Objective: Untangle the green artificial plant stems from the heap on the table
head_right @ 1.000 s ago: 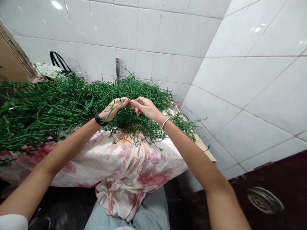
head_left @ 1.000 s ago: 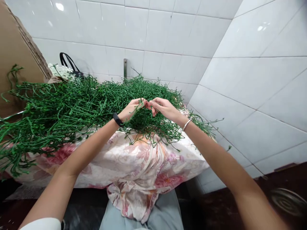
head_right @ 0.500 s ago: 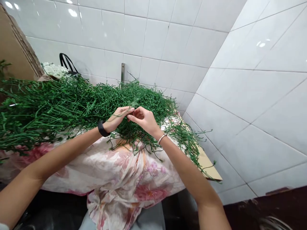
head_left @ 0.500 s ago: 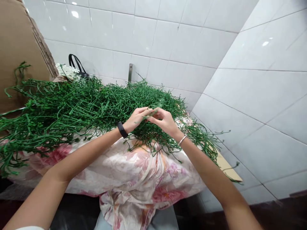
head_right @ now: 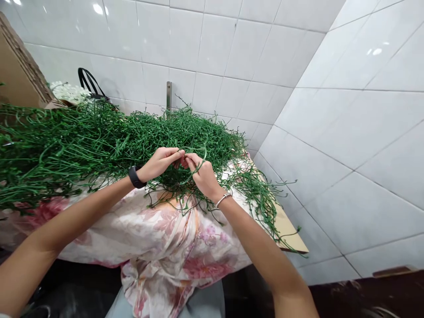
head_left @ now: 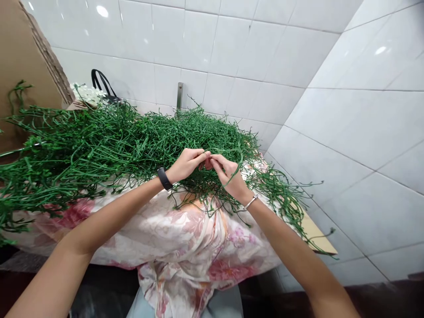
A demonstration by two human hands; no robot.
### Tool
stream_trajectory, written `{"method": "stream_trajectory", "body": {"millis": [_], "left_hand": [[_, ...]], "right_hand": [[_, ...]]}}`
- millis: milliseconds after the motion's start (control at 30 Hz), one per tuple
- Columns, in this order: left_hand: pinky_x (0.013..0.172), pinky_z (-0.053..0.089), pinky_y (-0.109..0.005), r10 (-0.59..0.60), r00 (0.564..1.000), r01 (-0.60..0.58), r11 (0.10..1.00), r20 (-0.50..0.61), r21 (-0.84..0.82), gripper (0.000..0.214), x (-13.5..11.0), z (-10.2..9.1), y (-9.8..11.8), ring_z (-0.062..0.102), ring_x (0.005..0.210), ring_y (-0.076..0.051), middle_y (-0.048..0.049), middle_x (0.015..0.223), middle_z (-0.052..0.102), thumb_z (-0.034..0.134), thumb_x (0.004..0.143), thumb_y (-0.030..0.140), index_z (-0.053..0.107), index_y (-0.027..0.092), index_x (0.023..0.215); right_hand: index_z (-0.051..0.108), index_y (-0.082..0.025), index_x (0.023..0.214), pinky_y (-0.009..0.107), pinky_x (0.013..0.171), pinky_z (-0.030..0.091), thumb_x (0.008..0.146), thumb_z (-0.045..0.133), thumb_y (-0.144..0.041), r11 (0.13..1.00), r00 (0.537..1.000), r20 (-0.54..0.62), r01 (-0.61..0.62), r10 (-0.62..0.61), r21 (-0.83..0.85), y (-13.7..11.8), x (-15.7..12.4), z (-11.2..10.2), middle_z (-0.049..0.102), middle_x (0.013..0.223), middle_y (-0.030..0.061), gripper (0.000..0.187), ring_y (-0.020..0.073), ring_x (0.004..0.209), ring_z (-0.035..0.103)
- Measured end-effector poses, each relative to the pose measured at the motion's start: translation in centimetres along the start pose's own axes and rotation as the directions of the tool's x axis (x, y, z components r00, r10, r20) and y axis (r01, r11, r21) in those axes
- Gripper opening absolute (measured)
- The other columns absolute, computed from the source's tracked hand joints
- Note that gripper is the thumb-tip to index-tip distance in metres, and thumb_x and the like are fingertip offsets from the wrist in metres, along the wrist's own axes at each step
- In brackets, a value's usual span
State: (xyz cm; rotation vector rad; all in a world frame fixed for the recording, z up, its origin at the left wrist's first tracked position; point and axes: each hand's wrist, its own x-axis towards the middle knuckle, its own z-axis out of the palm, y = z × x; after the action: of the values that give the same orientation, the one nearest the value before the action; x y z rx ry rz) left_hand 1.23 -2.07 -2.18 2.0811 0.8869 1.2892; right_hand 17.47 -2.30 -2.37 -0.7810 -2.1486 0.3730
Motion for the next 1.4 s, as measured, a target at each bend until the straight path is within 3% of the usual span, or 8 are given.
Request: {"method": "stream_trajectory", "body": {"millis": [267, 467, 767, 900, 1000, 1167, 1300, 1400], "left_hand": [[0.058, 0.032, -0.023, 0.077, 0.989, -0.048, 0.976, -0.129, 0.214, 0.022, -0.7, 0.9, 0.2, 0.045, 0.054, -0.009, 0.0021, 0.058, 0.053, 0.041, 0.084, 0.034, 0.050, 0.017, 0.075], [0.055, 0.034, -0.023, -0.132, 0.984, 0.100, 0.967, -0.121, -0.235, 0.027, -0.2, 0.8, 0.1, 0.043, 0.050, -0.008, 0.0029, 0.052, 0.047, 0.047, 0.079, 0.029, 0.043, 0.016, 0.056], [0.052, 0.033, -0.023, -0.244, 0.970, 0.230, 0.894, 0.014, -0.383, 0.024, 0.1, 0.6, 0.4, 0.041, 0.043, -0.006, 0.0029, 0.045, 0.047, 0.051, 0.073, 0.024, 0.052, 0.013, 0.052], [0.053, 0.033, -0.023, -0.153, 0.988, 0.138, 0.940, -0.023, -0.314, 0.025, 0.0, 0.6, 0.2, 0.041, 0.047, -0.007, 0.0037, 0.049, 0.045, 0.052, 0.076, 0.028, 0.046, 0.015, 0.055], [0.058, 0.032, -0.024, -0.003, 0.998, 0.000, 0.999, -0.067, -0.036, 0.024, -0.3, 0.7, 0.3, 0.042, 0.052, -0.008, 0.0033, 0.054, 0.048, 0.047, 0.081, 0.031, 0.047, 0.015, 0.063], [0.073, 0.031, -0.028, 0.294, 0.951, -0.226, 0.870, -0.093, 0.439, 0.017, -1.4, 1.0, -0.2, 0.046, 0.066, -0.011, -0.0010, 0.068, 0.057, 0.044, 0.084, 0.027, 0.054, 0.015, 0.076], [0.072, 0.033, -0.029, 0.181, 0.976, -0.139, 0.945, -0.119, 0.295, 0.017, -2.6, 0.6, -0.8, 0.046, 0.065, -0.012, -0.0006, 0.068, 0.055, 0.046, 0.082, 0.030, 0.054, 0.016, 0.076], [0.064, 0.035, -0.026, -0.074, 0.997, 0.071, 0.989, -0.018, -0.127, 0.022, -3.4, 0.2, -1.3, 0.046, 0.060, -0.010, 0.0015, 0.062, 0.050, 0.048, 0.080, 0.034, 0.051, 0.015, 0.069]], "right_hand": [[0.050, -0.017, 0.082, 0.028, 0.066, 0.042, 0.088, 0.026, -0.019, 0.973, 0.995, -0.025, 0.086, -0.094, -0.212, 0.7, 0.2, 0.0, 0.048, 0.071, 0.0037, 0.025, 0.0135, 0.066, 0.048], [0.045, -0.017, 0.103, 0.022, 0.060, 0.043, 0.085, 0.037, -0.020, 0.927, 0.973, -0.051, 0.196, -0.224, -0.319, 0.8, -0.1, 0.3, 0.052, 0.082, 0.0034, 0.019, 0.0103, 0.068, 0.050], [0.054, -0.017, 0.100, 0.019, 0.047, 0.036, 0.088, 0.033, -0.015, 0.626, 0.893, 0.122, 0.396, -0.434, -0.672, 1.6, -0.1, -1.4, 0.049, 0.081, 0.0041, 0.025, 0.0064, 0.056, 0.042], [0.055, -0.015, 0.088, 0.020, 0.051, 0.035, 0.087, 0.038, -0.024, 0.818, 0.947, 0.033, 0.295, -0.321, -0.495, 1.2, -0.1, -1.0, 0.048, 0.076, 0.0030, 0.020, 0.0071, 0.060, 0.043], [0.052, -0.015, 0.075, 0.021, 0.052, 0.033, 0.085, 0.042, -0.027, 0.993, 0.996, -0.043, 0.074, -0.078, -0.088, 0.7, 0.1, -0.5, 0.042, 0.063, -0.0012, 0.019, 0.0062, 0.055, 0.039], [0.045, -0.016, 0.067, 0.020, 0.041, 0.020, 0.080, 0.042, -0.027, 0.865, 0.952, 0.196, -0.297, 0.235, 0.405, 0.3, 0.4, -0.3, 0.032, 0.054, -0.0056, 0.018, 0.0040, 0.043, 0.024], [0.049, -0.015, 0.078, 0.019, 0.050, 0.030, 0.079, 0.047, -0.027, 0.998, 0.997, 0.083, -0.002, -0.004, 0.067, 0.3, 0.0, -0.1, 0.043, 0.063, -0.0027, 0.012, 0.0056, 0.054, 0.037], [0.050, -0.014, 0.091, 0.021, 0.051, 0.032, 0.082, 0.045, -0.026, 0.908, 0.961, 0.124, 0.276, -0.248, -0.314, 0.6, -0.4, 0.2, 0.052, 0.076, 0.0024, 0.016, 0.0065, 0.056, 0.041]]}}
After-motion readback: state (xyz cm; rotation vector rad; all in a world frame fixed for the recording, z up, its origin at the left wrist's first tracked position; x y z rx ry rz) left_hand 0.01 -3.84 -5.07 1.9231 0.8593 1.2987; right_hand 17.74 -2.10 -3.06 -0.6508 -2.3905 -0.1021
